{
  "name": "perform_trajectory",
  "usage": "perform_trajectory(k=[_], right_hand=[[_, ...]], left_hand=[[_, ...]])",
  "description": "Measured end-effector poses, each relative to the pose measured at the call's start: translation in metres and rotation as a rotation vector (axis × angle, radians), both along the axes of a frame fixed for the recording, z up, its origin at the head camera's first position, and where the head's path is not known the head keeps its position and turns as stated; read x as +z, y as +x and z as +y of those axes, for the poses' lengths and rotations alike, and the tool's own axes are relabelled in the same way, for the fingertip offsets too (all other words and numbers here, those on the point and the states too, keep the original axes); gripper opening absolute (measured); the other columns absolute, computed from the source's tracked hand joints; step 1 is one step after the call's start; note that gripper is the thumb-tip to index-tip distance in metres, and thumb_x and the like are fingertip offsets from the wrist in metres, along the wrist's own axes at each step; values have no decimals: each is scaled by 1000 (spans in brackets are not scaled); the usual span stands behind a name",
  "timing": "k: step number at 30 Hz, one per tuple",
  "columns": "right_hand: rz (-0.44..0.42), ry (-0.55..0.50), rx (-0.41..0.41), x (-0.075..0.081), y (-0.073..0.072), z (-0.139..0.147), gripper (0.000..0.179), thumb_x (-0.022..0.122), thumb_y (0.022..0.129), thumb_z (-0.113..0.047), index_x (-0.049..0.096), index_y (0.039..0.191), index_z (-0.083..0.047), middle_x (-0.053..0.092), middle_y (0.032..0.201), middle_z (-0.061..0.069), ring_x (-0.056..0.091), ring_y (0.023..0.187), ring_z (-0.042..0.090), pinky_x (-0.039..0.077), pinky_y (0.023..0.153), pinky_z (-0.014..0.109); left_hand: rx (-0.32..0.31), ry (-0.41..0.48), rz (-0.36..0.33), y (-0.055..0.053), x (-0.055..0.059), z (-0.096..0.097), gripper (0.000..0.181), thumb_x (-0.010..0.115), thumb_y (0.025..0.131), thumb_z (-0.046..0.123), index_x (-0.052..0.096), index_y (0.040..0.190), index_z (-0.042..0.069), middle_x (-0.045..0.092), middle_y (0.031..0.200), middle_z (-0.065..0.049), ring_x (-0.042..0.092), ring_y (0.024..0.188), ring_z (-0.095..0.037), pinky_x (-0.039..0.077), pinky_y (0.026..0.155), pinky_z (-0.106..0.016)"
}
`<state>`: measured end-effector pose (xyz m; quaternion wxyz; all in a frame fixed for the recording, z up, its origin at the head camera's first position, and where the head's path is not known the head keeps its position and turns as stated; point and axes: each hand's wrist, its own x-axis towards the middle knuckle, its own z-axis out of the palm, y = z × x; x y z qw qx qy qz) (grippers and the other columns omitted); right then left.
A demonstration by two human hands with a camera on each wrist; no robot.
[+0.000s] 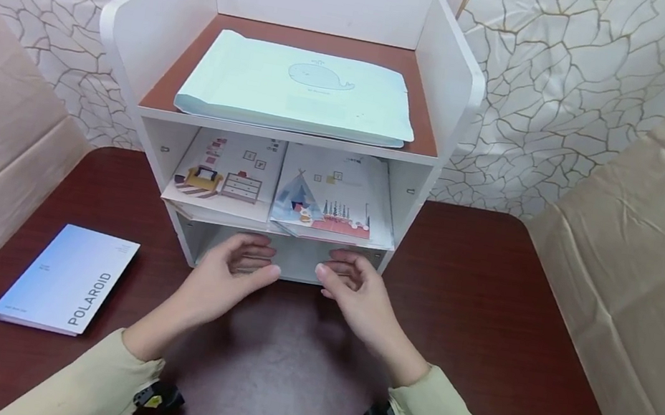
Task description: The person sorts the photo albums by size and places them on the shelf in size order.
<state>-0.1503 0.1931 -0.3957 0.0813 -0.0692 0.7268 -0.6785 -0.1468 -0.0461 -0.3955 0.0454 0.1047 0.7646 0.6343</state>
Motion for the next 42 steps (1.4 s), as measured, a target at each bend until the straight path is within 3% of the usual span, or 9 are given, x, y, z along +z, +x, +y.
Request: perform_trajectory(k=[5,12,19,28,37,42], right_hand=[[-6,30,22,-9,-2,-17,46,67,93,-19,49,129,3,58,120,26,56,109,44,53,85,43],[-40,73,80,-19,-2,-45,50,70,91,-24,50,130,1,61,116,19,59,105,43,53,85,46],[-82,75,138,-28,-3,-66,55,71,90,-26,48,132,1,61,116,19,60,104,40,53,84,48],[-169,35,224,-31,-3,-101,65,72,88,-37,45,133,1,64,115,13,62,104,38,54,83,45],[-269,-69,217,-32,3,-147,68,75,84,-39,46,131,0,65,108,10,64,99,38,54,84,44],[-327,-146,218,-37,7,-171,66,76,84,-31,45,133,1,62,110,12,63,102,36,53,85,43]], left_hand=[[27,-57,1,13,-7,-31,61,77,81,44,53,130,17,62,120,-2,60,112,-25,49,92,-46],[59,-84,0,25,-15,-63,60,78,81,40,52,130,18,61,122,-7,60,111,-26,50,90,-45],[85,-140,-37,29,-21,-84,64,77,82,43,50,133,16,60,125,-11,60,112,-25,52,87,-39],[171,-188,-28,32,-14,-117,64,75,84,41,48,135,11,60,125,-10,62,108,-21,54,78,-29],[283,-289,-16,37,-8,-156,65,72,87,41,45,138,10,57,129,-12,57,113,-27,48,81,-18],[370,-397,-12,33,-5,-181,76,71,86,48,40,142,7,54,130,-18,56,114,-36,50,90,-39]])
